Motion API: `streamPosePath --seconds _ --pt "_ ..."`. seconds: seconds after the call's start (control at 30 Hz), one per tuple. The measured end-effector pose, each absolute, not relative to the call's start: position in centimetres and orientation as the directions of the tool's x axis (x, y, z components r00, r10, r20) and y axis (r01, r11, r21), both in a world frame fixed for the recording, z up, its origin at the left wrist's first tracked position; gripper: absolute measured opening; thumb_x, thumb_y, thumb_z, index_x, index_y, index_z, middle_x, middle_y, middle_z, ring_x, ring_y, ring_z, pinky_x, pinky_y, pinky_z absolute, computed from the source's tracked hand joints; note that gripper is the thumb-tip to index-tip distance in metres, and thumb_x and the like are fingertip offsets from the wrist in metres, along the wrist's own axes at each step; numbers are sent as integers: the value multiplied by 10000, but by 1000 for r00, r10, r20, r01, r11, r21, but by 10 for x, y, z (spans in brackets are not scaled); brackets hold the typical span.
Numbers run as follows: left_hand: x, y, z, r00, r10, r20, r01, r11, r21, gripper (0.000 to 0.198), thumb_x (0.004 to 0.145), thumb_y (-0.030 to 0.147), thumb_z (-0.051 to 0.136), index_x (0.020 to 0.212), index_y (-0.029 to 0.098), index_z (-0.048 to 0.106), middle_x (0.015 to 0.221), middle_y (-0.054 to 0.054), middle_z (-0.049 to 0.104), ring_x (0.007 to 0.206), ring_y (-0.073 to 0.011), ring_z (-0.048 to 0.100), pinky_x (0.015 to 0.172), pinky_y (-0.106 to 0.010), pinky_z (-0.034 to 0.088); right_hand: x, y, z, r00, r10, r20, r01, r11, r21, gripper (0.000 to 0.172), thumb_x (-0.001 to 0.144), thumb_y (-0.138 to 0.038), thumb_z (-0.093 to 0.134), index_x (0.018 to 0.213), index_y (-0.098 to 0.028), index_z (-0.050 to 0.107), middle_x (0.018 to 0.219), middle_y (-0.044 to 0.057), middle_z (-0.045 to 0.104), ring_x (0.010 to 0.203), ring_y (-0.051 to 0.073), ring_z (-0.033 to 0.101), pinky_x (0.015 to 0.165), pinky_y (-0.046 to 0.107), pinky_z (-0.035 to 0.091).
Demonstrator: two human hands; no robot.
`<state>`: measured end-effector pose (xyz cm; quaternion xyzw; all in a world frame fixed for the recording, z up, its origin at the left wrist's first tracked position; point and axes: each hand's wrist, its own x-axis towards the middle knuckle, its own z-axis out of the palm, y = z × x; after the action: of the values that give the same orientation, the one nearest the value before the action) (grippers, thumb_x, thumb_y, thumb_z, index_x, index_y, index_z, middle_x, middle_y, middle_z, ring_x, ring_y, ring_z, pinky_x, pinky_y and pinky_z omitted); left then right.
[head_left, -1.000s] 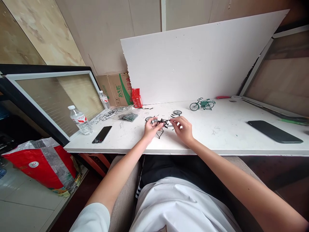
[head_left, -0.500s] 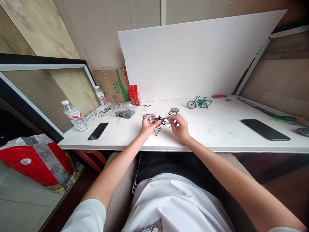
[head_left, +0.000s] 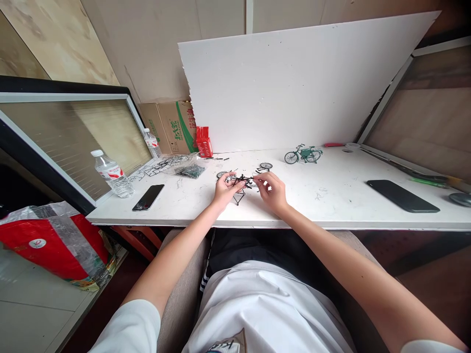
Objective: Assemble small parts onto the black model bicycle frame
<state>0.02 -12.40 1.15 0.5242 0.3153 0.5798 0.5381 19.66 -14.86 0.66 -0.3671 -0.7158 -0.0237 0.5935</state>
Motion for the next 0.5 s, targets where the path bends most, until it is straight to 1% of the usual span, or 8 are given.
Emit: streamPosePath --seconds 0.13,0.27,0.5 --pt "0 -124 11 129 958 257 -290 -211 934 761 667 408 1007 1250 185 572 925 -59 759 831 -240 802 810 -359 626 196 -149 7 -18 516 857 563 713 -417 236 1093 -410 570 1058 -253 743 1012 102 778 852 240 707 596 375 555" --pt "0 -122 10 125 959 253 -295 -207 933 758 669 414 1006 1247 181 575 940 -71 768 813 -232 792 806 -362 625 196 -149 6 -36 500 865 557 729 -398 224 1097 -389 568 1062 -250 740 1007 104 773 855 236 706 587 371 545" --pt "0 -122 10 125 958 257 -297 -211 931 771 656 426 1009 1239 180 568 916 -60 772 792 -215 790 747 -312 603 196 -147 4 -54 436 898 545 767 -339 177 1095 -328 584 1079 -242 738 1003 98 770 863 231 714 554 348 531"
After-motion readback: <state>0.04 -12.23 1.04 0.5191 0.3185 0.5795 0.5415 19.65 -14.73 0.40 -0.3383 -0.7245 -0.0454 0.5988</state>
